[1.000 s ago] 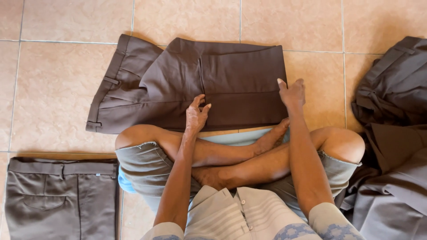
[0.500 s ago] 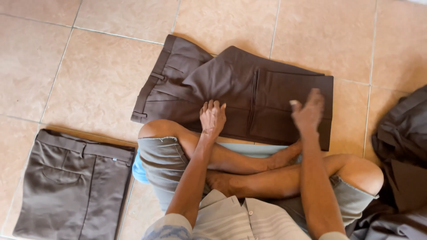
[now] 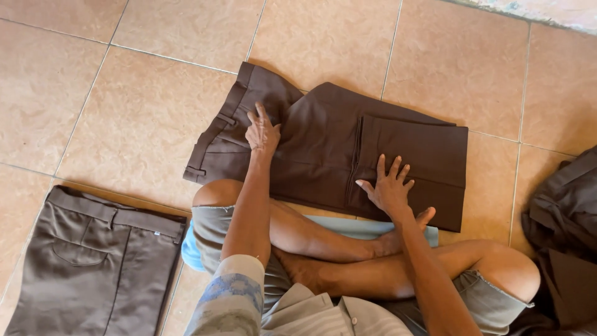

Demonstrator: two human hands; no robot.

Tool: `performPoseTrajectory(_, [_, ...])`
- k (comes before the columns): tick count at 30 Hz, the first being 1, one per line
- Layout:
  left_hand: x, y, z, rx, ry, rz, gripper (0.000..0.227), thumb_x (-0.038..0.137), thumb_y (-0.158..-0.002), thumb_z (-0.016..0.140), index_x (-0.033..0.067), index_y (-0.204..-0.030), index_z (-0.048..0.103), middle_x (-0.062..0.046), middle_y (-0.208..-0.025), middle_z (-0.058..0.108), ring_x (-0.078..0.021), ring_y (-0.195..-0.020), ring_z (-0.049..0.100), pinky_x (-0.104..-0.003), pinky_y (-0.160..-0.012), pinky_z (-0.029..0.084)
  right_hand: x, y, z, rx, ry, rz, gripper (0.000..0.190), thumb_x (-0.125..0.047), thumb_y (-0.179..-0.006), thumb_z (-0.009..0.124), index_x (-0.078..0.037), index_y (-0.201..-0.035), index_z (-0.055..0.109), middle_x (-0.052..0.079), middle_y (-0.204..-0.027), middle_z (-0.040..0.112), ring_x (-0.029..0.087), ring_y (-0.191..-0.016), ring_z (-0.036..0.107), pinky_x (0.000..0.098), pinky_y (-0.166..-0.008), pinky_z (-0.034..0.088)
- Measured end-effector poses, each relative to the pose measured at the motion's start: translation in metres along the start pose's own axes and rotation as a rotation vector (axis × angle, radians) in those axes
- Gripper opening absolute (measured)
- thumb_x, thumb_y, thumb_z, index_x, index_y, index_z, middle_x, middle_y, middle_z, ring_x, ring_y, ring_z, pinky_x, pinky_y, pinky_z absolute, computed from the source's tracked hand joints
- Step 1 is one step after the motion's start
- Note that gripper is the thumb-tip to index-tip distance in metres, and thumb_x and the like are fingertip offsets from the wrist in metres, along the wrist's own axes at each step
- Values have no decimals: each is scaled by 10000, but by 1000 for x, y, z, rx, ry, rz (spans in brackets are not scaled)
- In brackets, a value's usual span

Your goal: Folding multiple pairs of brown trousers into neat rectangular shapes while sitting on a tiled floor.

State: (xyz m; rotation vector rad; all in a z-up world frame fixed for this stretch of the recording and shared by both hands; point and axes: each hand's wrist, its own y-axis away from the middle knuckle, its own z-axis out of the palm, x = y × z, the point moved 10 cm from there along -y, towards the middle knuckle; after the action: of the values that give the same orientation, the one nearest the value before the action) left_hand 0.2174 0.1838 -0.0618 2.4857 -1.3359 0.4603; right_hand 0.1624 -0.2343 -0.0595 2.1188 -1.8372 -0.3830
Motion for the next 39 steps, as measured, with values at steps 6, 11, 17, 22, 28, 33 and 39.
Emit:
performPoseTrajectory(6, [-20, -15, 67, 45, -57, 121, 558, 367, -934, 721, 113, -1385, 513, -119, -968, 681, -398, -876, 755, -533, -761, 613, 2, 4, 2, -6, 12, 24, 1032, -771, -925, 404, -149, -1676, 65, 330, -1672, 68, 589, -1509, 123, 810, -1088, 253])
performPoseTrajectory(11, [-42, -22, 5, 399, -19, -126, 190, 227, -980, 527, 99, -1110, 577, -172, -744, 722, -388, -696, 758, -505, -584, 622, -1, 6, -4, -5, -19, 19, 1011, -762, -950, 370, -138, -1674, 37, 335, -1666, 62, 586, -1509, 117, 786, -1110, 252])
performPoseTrajectory(17, [-8, -3, -26, 457, 198, -216, 404, 281, -923, 679, 79, -1209, 478, -147, -1132, 548, -436, -915, 685, -611, -742, 573, 3, 1, 6, -44, -23, 33, 1036, -776, -937, 367, -144, -1673, 3, 327, -1671, 26, 587, -1511, 87, 798, -1105, 230])
performPoseTrajectory(22, [38, 20, -26, 562, -30, 119, 260, 346, -1013, 523, 128, -1018, 665, -96, -1091, 622, -352, -1055, 603, -572, -853, 458, 3, 1, 6, -33, 4, 22, 1037, -774, -938, 372, -135, -1674, 17, 336, -1665, 41, 593, -1506, 99, 797, -1101, 240])
performPoseTrajectory(28, [46, -25, -13, 342, -233, 151, 270, 274, -1027, 520, 90, -1219, 565, -175, -795, 720, -399, -806, 739, -532, -697, 553, 3, 0, 10, -38, -1, 34, 1039, -763, -934, 396, -135, -1674, 25, 339, -1664, 37, 597, -1504, 97, 806, -1092, 234])
performPoseTrajectory(33, [114, 3, -68, 760, -327, 648, 174, 101, -933, 693, 101, -1102, 654, -238, -1425, 507, -362, -1214, 538, -469, -966, 434, 1, 2, 1, -69, 14, 48, 1035, -768, -940, 379, -137, -1672, 12, 337, -1664, 48, 588, -1510, 100, 790, -1096, 248])
performPoseTrajectory(39, [72, -66, 44, -5, -199, 432, 675, 42, -938, 596, 316, -1538, 454, -116, -1463, 463, -381, -951, 736, -510, -856, 617, 1, -2, 4, -78, -20, 36, 1050, -762, -936, 398, -131, -1670, -6, 341, -1664, 38, 598, -1509, 84, 800, -1096, 226])
